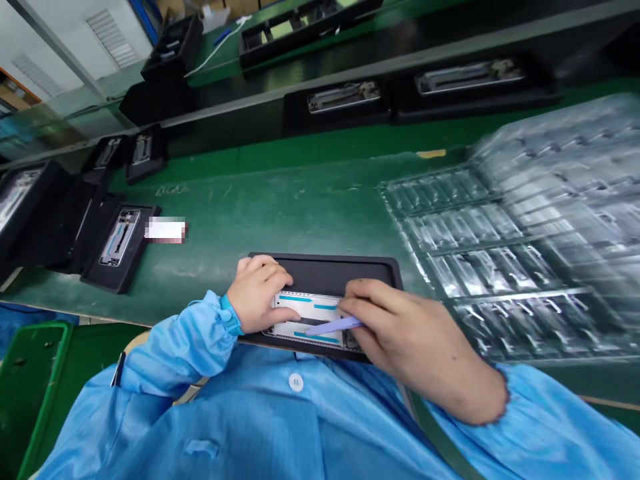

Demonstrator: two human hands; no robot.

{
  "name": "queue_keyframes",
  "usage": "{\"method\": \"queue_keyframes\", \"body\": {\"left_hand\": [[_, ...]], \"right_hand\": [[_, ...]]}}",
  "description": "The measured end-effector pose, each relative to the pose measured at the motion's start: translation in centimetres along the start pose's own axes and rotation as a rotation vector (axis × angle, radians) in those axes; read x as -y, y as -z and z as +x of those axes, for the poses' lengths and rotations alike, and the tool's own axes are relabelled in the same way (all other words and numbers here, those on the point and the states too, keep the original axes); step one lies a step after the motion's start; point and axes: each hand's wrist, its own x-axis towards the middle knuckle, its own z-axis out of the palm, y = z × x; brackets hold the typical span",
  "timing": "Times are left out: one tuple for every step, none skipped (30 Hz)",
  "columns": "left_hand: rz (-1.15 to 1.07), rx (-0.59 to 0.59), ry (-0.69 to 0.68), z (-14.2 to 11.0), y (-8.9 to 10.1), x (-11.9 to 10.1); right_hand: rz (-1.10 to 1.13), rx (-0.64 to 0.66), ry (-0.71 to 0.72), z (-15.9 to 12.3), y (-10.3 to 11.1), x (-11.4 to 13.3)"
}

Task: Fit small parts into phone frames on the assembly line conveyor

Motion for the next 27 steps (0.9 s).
{"method": "queue_keyframes", "body": {"left_hand": [[-0.011, -0.006, -0.002, -0.1, -0.3, 0.1], [-0.02, -0.018, -0.004, -0.2, -0.7, 0.2], [-0.026, -0.034, -0.007, -0.3, -0.9, 0.2], [-0.031, -0.049, -0.011, -0.5, -1.1, 0.3], [-0.036, -0.063, -0.016, -0.6, -1.3, 0.3], [-0.04, -0.073, -0.022, -0.7, -1.4, 0.3], [-0.046, -0.08, -0.029, -0.7, -1.5, 0.3], [-0.05, -0.084, -0.035, -0.7, -1.5, 0.3], [-0.054, -0.09, -0.039, -0.7, -1.6, 0.4], [-0.057, -0.096, -0.041, -0.7, -1.7, 0.4], [-0.059, -0.102, -0.042, -0.7, -1.7, 0.4], [-0.06, -0.11, -0.041, -0.7, -1.8, 0.3], [-0.059, -0.115, -0.041, -0.7, -1.8, 0.3], [-0.058, -0.119, -0.041, -0.7, -1.8, 0.2], [-0.056, -0.12, -0.041, -0.8, -1.8, 0.1], [-0.053, -0.119, -0.042, -0.8, -1.8, 0.0], [-0.051, -0.118, -0.042, -0.8, -1.7, -0.1], [-0.051, -0.115, -0.044, -0.8, -1.7, -0.1], [-0.053, -0.111, -0.048, -0.8, -1.6, -0.2], [-0.055, -0.107, -0.051, -0.8, -1.6, -0.2], [-0.059, -0.103, -0.055, -0.7, -1.6, -0.1], [-0.062, -0.099, -0.059, -0.7, -1.6, -0.1], [-0.065, -0.095, -0.062, -0.6, -1.6, -0.1], [-0.068, -0.093, -0.065, -0.6, -1.6, 0.0], [-0.069, -0.093, -0.067, -0.6, -1.6, 0.0], [-0.07, -0.096, -0.071, -0.6, -1.6, 0.0], [-0.072, -0.099, -0.075, -0.6, -1.5, 0.0]], "right_hand": [[-0.024, 0.021, 0.023, -0.1, -0.5, 0.2], [-0.047, 0.038, 0.04, -0.2, -0.9, 0.4], [-0.067, 0.052, 0.049, -0.1, -1.2, 0.6], [-0.082, 0.062, 0.054, 0.0, -1.5, 0.6], [-0.093, 0.067, 0.058, 0.2, -1.8, 0.7], [-0.105, 0.07, 0.064, 0.5, -2.0, 0.7], [-0.115, 0.071, 0.071, 0.7, -2.2, 0.7], [-0.124, 0.073, 0.08, 0.9, -2.4, 0.7], [-0.132, 0.076, 0.089, 1.1, -2.6, 0.7], [-0.14, 0.079, 0.095, 1.2, -2.7, 0.7], [-0.148, 0.084, 0.099, 1.2, -2.8, 0.7], [-0.155, 0.088, 0.1, 1.2, -2.9, 0.7], [-0.16, 0.089, 0.102, 1.1, -3.0, 0.7], [-0.161, 0.089, 0.102, 1.0, -3.1, 0.8], [-0.161, 0.088, 0.101, 0.9, -3.1, 0.8], [-0.158, 0.085, 0.1, 0.7, -3.2, 0.8], [-0.154, 0.085, 0.095, 0.6, -3.2, 0.9], [-0.148, 0.087, 0.085, 0.5, -3.2, 0.9], [-0.139, 0.087, 0.071, 0.4, -3.3, 0.9], [-0.126, 0.087, 0.051, 0.3, -3.3, 0.9], [-0.111, 0.089, 0.027, 0.2, -3.3, 0.9], [-0.094, 0.094, 0.005, 0.2, -3.3, 0.9], [-0.081, 0.1, -0.009, 0.1, -3.2, 0.8], [-0.073, 0.105, -0.011, 0.1, -3.2, 0.8], [-0.072, 0.113, -0.003, 0.1, -3.1, 0.7], [-0.075, 0.118, 0.01, 0.1, -3.1, 0.7], [-0.081, 0.119, 0.023, 0.1, -3.0, 0.7]]}}
